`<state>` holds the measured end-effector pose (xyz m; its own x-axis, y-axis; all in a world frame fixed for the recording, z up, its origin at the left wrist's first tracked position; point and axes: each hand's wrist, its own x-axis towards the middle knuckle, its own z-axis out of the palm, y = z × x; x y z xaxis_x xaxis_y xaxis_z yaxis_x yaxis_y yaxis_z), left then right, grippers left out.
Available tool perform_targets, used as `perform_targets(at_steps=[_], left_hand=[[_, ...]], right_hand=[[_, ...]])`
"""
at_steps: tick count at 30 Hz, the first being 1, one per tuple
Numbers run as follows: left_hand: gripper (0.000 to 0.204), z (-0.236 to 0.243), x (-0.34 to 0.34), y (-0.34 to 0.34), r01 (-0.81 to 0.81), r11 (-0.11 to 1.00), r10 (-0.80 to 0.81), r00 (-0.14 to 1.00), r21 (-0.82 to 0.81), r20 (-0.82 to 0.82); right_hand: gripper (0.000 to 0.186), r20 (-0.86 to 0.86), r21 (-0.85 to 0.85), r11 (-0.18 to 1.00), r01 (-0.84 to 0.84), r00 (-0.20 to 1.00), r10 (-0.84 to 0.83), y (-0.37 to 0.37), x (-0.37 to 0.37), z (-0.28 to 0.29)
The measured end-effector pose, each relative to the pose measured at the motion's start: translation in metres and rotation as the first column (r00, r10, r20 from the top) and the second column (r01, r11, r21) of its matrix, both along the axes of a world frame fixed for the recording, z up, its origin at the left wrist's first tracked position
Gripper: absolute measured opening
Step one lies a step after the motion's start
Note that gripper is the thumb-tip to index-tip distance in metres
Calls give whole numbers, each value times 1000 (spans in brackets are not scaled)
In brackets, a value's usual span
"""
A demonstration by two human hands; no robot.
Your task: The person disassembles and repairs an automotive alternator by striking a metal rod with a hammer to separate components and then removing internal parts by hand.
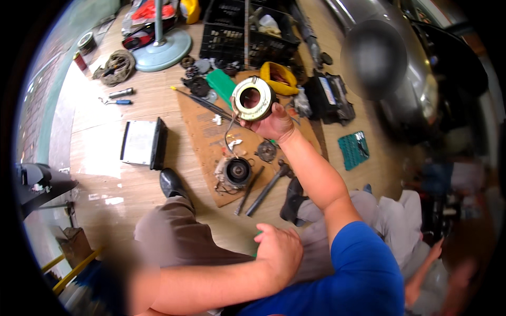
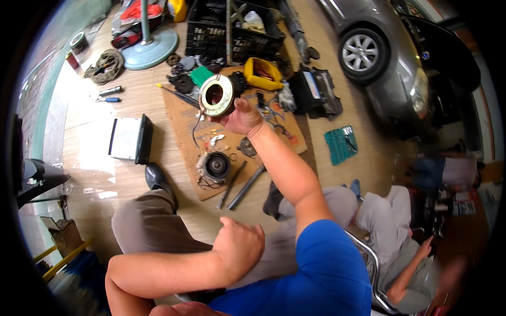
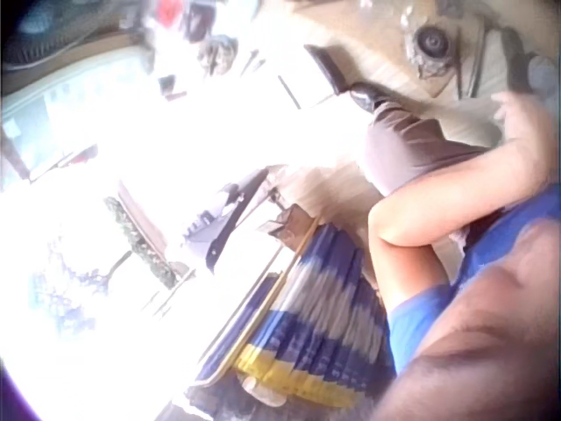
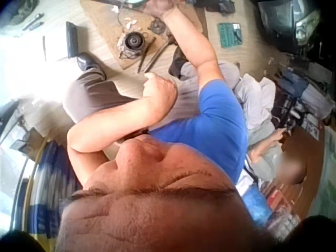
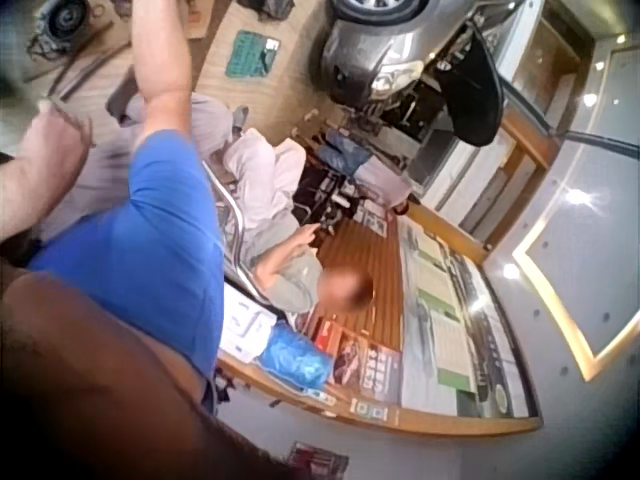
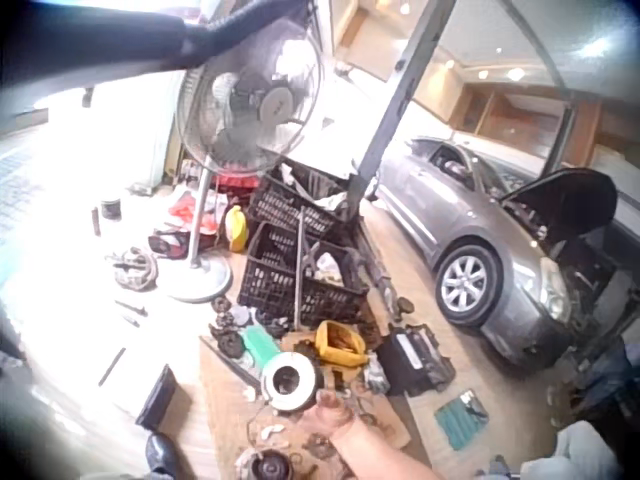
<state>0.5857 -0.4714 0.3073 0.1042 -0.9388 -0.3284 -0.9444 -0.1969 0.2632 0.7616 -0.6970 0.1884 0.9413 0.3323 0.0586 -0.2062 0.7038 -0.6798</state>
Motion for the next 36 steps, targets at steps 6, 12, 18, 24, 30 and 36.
perform_targets(at_steps=[6,12,18,24,30,36], left_hand=[[29,-9,-10,-34,175,960,-146,979,220,-143],[30,-38,-40,-28,331,864,-293,943,379,-156],[31,-64,-54,-17,373,785,-280,926,495,-253],[29,-75,-45,-17,310,803,-229,949,509,-217],[16,-70,-46,-16,203,910,-163,977,361,-137],[14,-73,-47,-16,215,909,-175,974,358,-141]], right_hand=[[98,-118,-111,992,57,991,-70,-39,-120,20],[55,-291,-233,961,145,933,-211,-44,-213,23],[27,-452,-351,929,115,848,-275,-33,-225,-12],[28,-495,-425,889,172,778,-388,-34,-213,-24],[40,-445,-441,857,268,764,-468,-36,-209,-22],[39,-522,-462,858,224,713,-468,-35,-211,-31]])
